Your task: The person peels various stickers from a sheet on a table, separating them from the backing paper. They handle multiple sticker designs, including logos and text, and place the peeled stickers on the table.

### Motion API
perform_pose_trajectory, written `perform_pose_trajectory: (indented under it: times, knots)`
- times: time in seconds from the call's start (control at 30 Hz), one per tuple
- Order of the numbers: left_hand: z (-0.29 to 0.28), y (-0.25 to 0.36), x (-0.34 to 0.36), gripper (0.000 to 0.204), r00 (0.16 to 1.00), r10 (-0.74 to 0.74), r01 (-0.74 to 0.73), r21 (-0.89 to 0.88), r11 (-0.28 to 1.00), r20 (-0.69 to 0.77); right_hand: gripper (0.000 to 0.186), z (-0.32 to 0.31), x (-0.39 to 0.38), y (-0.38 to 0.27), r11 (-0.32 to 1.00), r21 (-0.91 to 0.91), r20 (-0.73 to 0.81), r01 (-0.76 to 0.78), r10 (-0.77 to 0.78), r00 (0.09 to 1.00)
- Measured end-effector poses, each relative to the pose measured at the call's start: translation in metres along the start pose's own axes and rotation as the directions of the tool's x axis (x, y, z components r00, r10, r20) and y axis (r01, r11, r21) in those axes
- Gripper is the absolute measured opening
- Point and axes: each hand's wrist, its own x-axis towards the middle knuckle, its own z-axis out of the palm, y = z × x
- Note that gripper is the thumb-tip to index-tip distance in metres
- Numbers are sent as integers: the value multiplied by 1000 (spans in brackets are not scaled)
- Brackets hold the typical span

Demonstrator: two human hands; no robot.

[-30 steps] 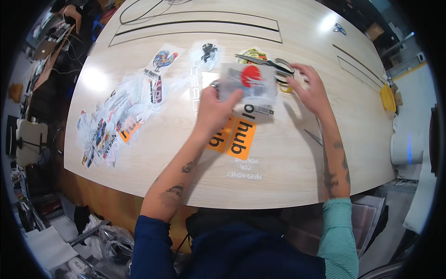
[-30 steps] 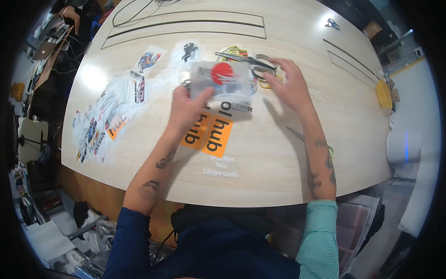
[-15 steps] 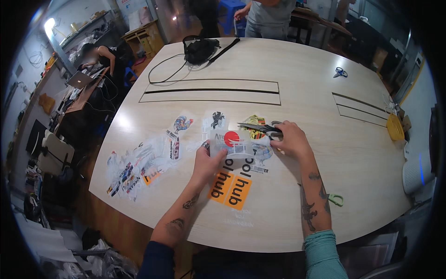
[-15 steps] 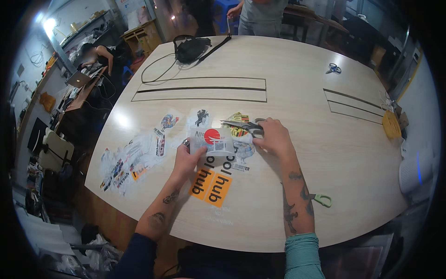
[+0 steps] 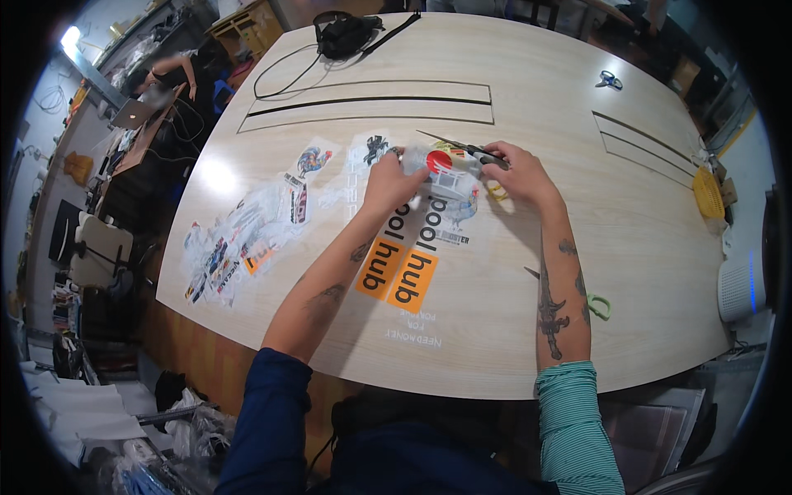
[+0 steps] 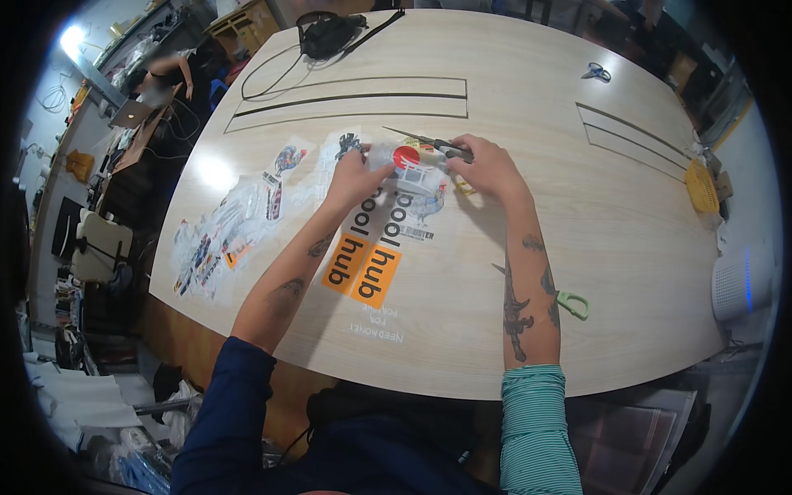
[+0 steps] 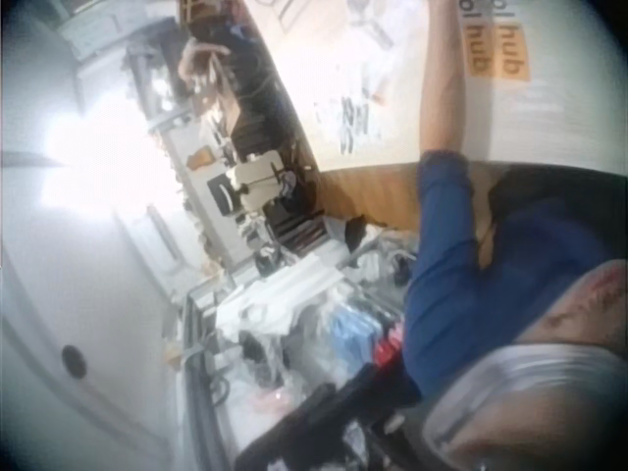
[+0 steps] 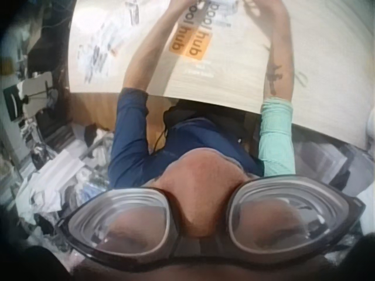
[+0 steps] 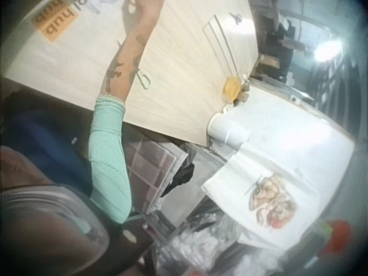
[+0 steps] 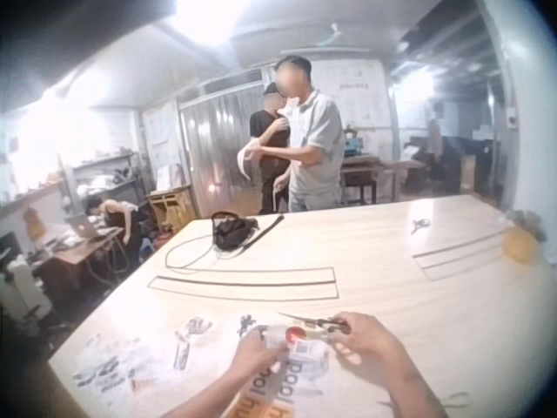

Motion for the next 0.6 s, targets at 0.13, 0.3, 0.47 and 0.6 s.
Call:
perform_pose_trajectory:
  times: [0.13,0.3,0.47,0.6]
  knots:
    - [-6,-11,-17,68,925,93,13,275,961,-368,53,6,-2,8,991,-105,-20,81,-83,996]
    - [-52,-27,-118,62,979,-84,115,161,980,-187,46,-8,0,-9,940,-87,-278,331,-342,897]
    - [-37,-7,-177,92,996,-6,37,332,943,-93,38,-9,-16,-55,899,12,-324,438,-411,852]
    - [-32,-14,-172,106,999,-1,10,224,974,-37,28,1,-41,-96,887,125,-186,445,-419,889]
